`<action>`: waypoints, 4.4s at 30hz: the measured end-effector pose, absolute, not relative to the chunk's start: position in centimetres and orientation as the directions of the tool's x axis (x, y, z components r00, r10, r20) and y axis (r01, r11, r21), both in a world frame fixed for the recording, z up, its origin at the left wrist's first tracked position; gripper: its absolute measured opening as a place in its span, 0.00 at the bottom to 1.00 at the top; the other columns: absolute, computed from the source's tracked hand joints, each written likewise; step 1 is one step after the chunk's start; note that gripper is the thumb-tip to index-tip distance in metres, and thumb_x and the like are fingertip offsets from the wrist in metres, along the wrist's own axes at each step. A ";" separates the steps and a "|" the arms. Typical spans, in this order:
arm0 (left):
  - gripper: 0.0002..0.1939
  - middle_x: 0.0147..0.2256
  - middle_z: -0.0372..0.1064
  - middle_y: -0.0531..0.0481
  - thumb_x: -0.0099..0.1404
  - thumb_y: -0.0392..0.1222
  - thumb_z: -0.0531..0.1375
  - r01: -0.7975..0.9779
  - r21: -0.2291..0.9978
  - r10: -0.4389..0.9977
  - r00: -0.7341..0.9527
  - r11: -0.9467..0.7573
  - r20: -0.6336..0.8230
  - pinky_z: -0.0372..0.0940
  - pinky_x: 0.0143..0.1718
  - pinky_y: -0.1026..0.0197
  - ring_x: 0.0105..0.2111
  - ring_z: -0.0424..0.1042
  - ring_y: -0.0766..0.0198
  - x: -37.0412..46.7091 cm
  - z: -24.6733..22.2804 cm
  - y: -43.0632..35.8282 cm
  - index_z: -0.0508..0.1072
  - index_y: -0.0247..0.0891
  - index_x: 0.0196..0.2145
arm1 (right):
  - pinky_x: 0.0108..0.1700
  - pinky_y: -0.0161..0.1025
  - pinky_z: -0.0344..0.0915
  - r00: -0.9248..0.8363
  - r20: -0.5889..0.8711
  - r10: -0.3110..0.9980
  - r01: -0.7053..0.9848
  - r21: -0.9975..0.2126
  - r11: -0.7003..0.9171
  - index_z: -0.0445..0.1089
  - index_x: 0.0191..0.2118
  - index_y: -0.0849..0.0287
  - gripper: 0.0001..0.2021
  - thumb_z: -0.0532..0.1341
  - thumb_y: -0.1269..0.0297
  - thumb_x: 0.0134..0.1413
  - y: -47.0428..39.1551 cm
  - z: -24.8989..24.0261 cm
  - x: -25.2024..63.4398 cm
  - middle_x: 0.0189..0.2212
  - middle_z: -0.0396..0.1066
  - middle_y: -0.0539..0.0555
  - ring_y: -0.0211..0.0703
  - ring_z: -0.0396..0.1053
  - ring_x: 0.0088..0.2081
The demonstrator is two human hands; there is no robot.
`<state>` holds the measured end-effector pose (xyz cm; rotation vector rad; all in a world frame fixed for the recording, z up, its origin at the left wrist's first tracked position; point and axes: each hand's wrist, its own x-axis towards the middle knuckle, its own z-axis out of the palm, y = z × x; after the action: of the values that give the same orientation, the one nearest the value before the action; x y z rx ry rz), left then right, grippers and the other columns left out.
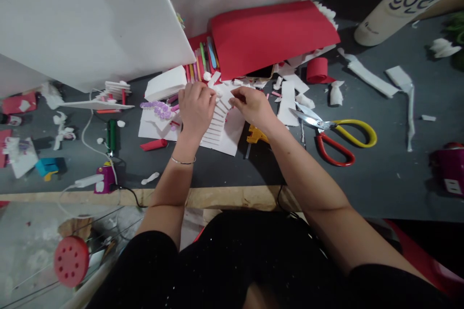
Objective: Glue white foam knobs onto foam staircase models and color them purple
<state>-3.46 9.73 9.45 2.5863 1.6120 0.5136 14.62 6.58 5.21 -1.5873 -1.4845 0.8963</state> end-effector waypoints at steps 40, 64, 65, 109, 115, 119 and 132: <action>0.25 0.54 0.74 0.34 0.69 0.43 0.64 0.579 0.803 0.990 0.084 -0.144 0.117 0.75 0.55 0.47 0.53 0.77 0.50 -8.3 0.6 -2.7 0.68 0.36 0.61 | 0.57 0.62 0.69 0.062 0.195 0.979 0.858 -0.512 0.048 0.71 0.60 0.60 0.21 0.57 0.69 0.62 -9.0 0.7 19.5 0.53 0.74 0.69 0.63 0.70 0.52; 0.07 0.40 0.79 0.50 0.65 0.36 0.69 -0.377 0.871 0.949 0.135 0.315 -0.284 0.79 0.51 0.61 0.43 0.81 0.67 -4.0 4.6 -9.7 0.78 0.41 0.40 | 0.59 0.58 0.69 0.067 0.472 0.879 0.795 -0.558 0.239 0.78 0.50 0.53 0.12 0.60 0.61 0.66 -12.3 2.9 20.4 0.51 0.79 0.61 0.58 0.74 0.53; 0.07 0.40 0.79 0.50 0.65 0.35 0.69 -0.380 0.865 0.945 0.129 0.327 -0.300 0.79 0.51 0.61 0.43 0.81 0.66 -3.7 4.7 -9.9 0.78 0.41 0.41 | 0.56 0.54 0.72 0.042 0.475 0.879 0.754 -0.592 0.285 0.78 0.49 0.53 0.12 0.59 0.59 0.68 -12.8 3.8 19.5 0.47 0.81 0.59 0.54 0.76 0.49; 0.21 0.48 0.73 0.47 0.68 0.46 0.70 0.192 0.891 0.882 0.333 -0.411 0.335 0.77 0.40 0.62 0.45 0.77 0.63 -0.9 5.5 -9.6 0.76 0.47 0.56 | 0.42 0.38 0.72 -0.082 0.281 0.956 0.447 -0.847 0.288 0.79 0.35 0.53 0.08 0.63 0.62 0.65 -13.8 7.0 17.9 0.34 0.82 0.50 0.40 0.76 0.37; 0.20 0.46 0.76 0.48 0.68 0.47 0.69 0.264 0.818 0.818 0.441 -0.511 0.368 0.76 0.40 0.61 0.44 0.77 0.62 -0.3 6.3 -7.9 0.76 0.47 0.56 | 0.38 0.38 0.68 -0.042 0.350 0.936 0.435 -0.837 0.332 0.73 0.34 0.56 0.09 0.60 0.63 0.67 -13.4 6.6 18.2 0.31 0.77 0.51 0.40 0.72 0.33; 0.17 0.44 0.77 0.48 0.69 0.48 0.68 0.234 0.849 0.830 0.441 -0.473 0.341 0.75 0.39 0.62 0.43 0.78 0.62 1.0 6.2 -6.9 0.77 0.44 0.53 | 0.40 0.41 0.66 0.076 0.555 0.829 0.645 -0.661 0.384 0.68 0.34 0.54 0.09 0.58 0.64 0.69 -13.1 6.4 18.0 0.30 0.74 0.52 0.43 0.68 0.33; 0.13 0.44 0.80 0.44 0.79 0.43 0.53 0.337 0.560 0.649 0.491 -0.757 0.581 0.74 0.47 0.57 0.45 0.78 0.60 1.9 5.7 -4.4 0.76 0.39 0.51 | 0.41 0.43 0.58 0.294 0.276 0.915 0.923 -0.329 -0.198 0.61 0.23 0.54 0.21 0.57 0.57 0.70 -9.0 5.3 29.1 0.25 0.72 0.54 0.47 0.69 0.33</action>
<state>1.87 -4.38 5.73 2.3680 0.8228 1.1543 29.09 -9.00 5.33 -2.1406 -1.6430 -0.0263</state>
